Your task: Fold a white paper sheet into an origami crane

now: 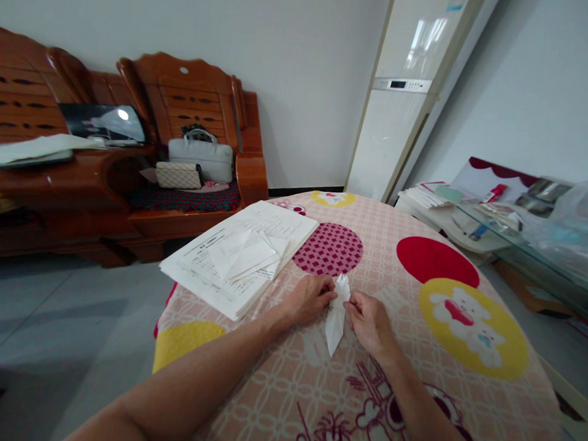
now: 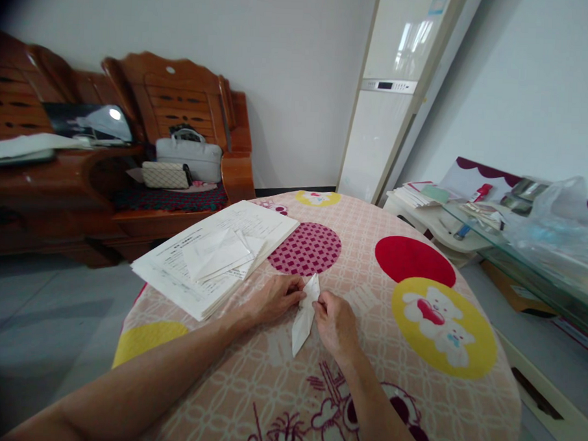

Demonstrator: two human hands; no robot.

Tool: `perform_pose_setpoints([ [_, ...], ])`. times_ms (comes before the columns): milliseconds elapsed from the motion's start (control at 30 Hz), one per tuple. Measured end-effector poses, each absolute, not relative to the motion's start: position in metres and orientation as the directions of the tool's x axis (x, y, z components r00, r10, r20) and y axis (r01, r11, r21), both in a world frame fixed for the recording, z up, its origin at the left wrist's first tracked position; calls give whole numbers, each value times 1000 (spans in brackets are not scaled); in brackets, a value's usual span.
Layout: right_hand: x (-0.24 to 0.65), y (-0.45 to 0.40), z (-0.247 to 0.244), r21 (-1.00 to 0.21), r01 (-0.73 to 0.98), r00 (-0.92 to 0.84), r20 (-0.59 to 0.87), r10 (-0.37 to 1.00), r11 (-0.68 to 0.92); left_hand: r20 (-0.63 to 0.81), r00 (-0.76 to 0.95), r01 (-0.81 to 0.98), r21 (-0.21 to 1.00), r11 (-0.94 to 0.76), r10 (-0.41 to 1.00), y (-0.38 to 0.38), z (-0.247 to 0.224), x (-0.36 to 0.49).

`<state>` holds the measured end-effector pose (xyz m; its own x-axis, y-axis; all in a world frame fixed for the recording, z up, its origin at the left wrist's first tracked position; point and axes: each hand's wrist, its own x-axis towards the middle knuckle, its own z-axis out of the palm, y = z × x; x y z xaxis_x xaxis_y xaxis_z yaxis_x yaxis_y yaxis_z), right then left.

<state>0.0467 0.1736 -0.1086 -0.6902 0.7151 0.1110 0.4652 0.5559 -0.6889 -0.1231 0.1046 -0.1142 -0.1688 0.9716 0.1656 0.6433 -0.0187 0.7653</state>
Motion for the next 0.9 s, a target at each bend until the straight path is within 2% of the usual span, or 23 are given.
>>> perform_pose_setpoints([
  [333, 47, 177, -112, -698, 424, -711, 137, 689, 577, 207, -167, 639, 767, -54, 964, 104, -112, -121],
  [567, 48, 178, -110, -757, 412, -696, 98, 711, 508, 169, 4, 578, 804, -140, 986, 101, -103, -125],
  [900, 48, 178, -108, -785, 393, -707, 76, 703, 480, 169, -113, 524, 847, -86, 979, 109, -115, -124],
])
